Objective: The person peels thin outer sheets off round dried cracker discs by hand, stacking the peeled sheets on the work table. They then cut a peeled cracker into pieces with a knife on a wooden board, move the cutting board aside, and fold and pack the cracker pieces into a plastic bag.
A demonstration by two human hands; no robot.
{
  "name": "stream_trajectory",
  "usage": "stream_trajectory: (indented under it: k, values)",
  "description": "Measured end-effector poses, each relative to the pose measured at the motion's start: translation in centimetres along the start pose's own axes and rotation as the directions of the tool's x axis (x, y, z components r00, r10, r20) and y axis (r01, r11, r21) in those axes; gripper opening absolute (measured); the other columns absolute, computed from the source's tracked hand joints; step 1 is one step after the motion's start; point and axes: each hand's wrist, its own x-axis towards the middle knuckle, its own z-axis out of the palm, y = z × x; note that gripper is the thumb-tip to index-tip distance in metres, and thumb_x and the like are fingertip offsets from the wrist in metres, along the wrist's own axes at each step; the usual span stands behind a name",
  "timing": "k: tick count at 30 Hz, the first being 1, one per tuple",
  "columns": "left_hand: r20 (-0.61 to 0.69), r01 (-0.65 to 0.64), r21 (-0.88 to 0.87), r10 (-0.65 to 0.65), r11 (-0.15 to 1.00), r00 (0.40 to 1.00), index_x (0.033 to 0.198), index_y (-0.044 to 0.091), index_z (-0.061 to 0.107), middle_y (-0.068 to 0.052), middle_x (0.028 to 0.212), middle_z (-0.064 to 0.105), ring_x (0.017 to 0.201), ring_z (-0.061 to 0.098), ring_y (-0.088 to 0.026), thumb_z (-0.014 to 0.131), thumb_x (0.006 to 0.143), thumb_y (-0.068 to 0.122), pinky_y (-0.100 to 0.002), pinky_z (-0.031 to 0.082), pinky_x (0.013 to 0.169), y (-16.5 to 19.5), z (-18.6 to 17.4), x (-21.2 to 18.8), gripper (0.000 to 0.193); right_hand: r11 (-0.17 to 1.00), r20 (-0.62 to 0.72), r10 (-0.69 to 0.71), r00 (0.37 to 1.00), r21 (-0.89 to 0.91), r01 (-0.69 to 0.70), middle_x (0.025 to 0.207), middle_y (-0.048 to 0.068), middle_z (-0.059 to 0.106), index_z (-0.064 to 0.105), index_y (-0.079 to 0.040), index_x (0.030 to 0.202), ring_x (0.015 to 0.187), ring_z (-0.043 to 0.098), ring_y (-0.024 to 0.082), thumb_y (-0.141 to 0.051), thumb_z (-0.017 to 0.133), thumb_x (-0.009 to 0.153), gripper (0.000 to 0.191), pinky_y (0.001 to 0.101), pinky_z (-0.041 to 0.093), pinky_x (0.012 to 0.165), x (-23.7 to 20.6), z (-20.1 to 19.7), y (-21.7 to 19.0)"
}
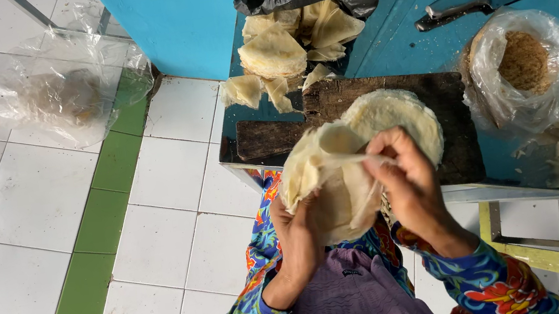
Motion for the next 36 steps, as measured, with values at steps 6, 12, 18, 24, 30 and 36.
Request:
stream_trajectory:
  k: [6, 12, 18, 24, 30, 36]
  values:
    - [-0.073, 0.131, -0.064, -0.136, 0.989, 0.988, 0.103, 0.004, 0.07, 0.004, 0.091, 0.072, 0.082, 0.063, -0.004, 0.065, 0.091, 0.015, -0.021, 0.05, 0.076, -1.2, -0.8, -0.7, 0.017, 1.0, -0.003, 0.007, 1.0, -0.007, -0.007, 0.112, 0.002, 0.056, 0.053, -0.004, 0.125, 0.103, 0.054, 0.008, -0.013, 0.061, 0.102, 0.026, 0.0205, 0.045, 0.091, 0.2, 0.2, -0.7]
    - [0.081, -0.115, -0.058, 0.119, 0.992, 0.99, 0.11, -0.009, 0.07, 0.0, 0.092, 0.064, 0.087, 0.053, -0.007, 0.072, 0.115, 0.013, -0.024, 0.043, 0.076, -1.6, -1.3, -0.7, 0.023, 0.989, -0.127, 0.142, 0.982, -0.024, -0.146, 0.096, 0.0, 0.068, 0.063, -0.005, 0.108, 0.083, 0.062, 0.009, -0.016, 0.076, 0.09, 0.025, 0.024, 0.051, 0.072, 0.5, -0.8, 0.6]
    - [-0.167, -0.275, -0.328, 0.232, 0.904, 0.958, 0.131, 0.001, 0.061, -0.011, 0.121, 0.068, 0.109, 0.068, -0.022, 0.068, 0.099, 0.021, -0.041, 0.057, 0.095, -0.8, -1.2, -0.7, 0.039, 0.993, -0.459, 0.101, 0.883, 0.103, -0.06, 0.101, 0.0, 0.069, 0.067, -0.007, 0.112, 0.086, 0.065, 0.01, -0.013, 0.073, 0.1, 0.015, 0.0257, 0.052, 0.074, 2.1, -5.8, -0.6]
    - [-0.315, -0.462, -0.268, 0.377, 0.845, 0.871, 0.136, -0.002, 0.055, -0.016, 0.13, 0.064, 0.121, 0.064, -0.028, 0.06, 0.103, 0.032, -0.05, 0.056, 0.104, 4.2, -3.3, 0.3, 0.047, 0.999, -0.34, 0.043, 0.939, 0.031, -0.034, 0.11, 0.004, 0.066, 0.063, -0.005, 0.12, 0.095, 0.063, 0.012, -0.012, 0.068, 0.105, 0.017, 0.0255, 0.052, 0.079, 3.8, -9.1, -3.7]
    - [-0.252, -0.432, -0.307, 0.365, 0.848, 0.896, 0.141, 0.004, 0.052, -0.012, 0.135, 0.062, 0.126, 0.062, -0.026, 0.063, 0.103, 0.028, -0.049, 0.053, 0.108, 5.1, -3.1, 0.8, 0.045, 0.989, -0.24, 0.147, 0.96, 0.057, -0.137, 0.108, 0.003, 0.064, 0.058, -0.006, 0.128, 0.093, 0.063, 0.01, -0.014, 0.062, 0.098, 0.031, 0.026, 0.053, 0.074, 4.1, -7.6, -2.3]
    - [-0.235, -0.364, -0.312, 0.3, 0.877, 0.924, 0.14, 0.004, 0.054, -0.012, 0.13, 0.064, 0.121, 0.063, -0.027, 0.062, 0.107, 0.025, -0.049, 0.055, 0.102, 4.3, -3.8, 0.8, 0.041, 0.896, -0.114, 0.178, 0.978, -0.393, -0.208, 0.115, 0.011, 0.065, 0.044, -0.002, 0.133, 0.103, 0.061, 0.014, -0.011, 0.062, 0.099, 0.04, 0.0301, 0.053, 0.087, 4.4, -8.2, 1.4]
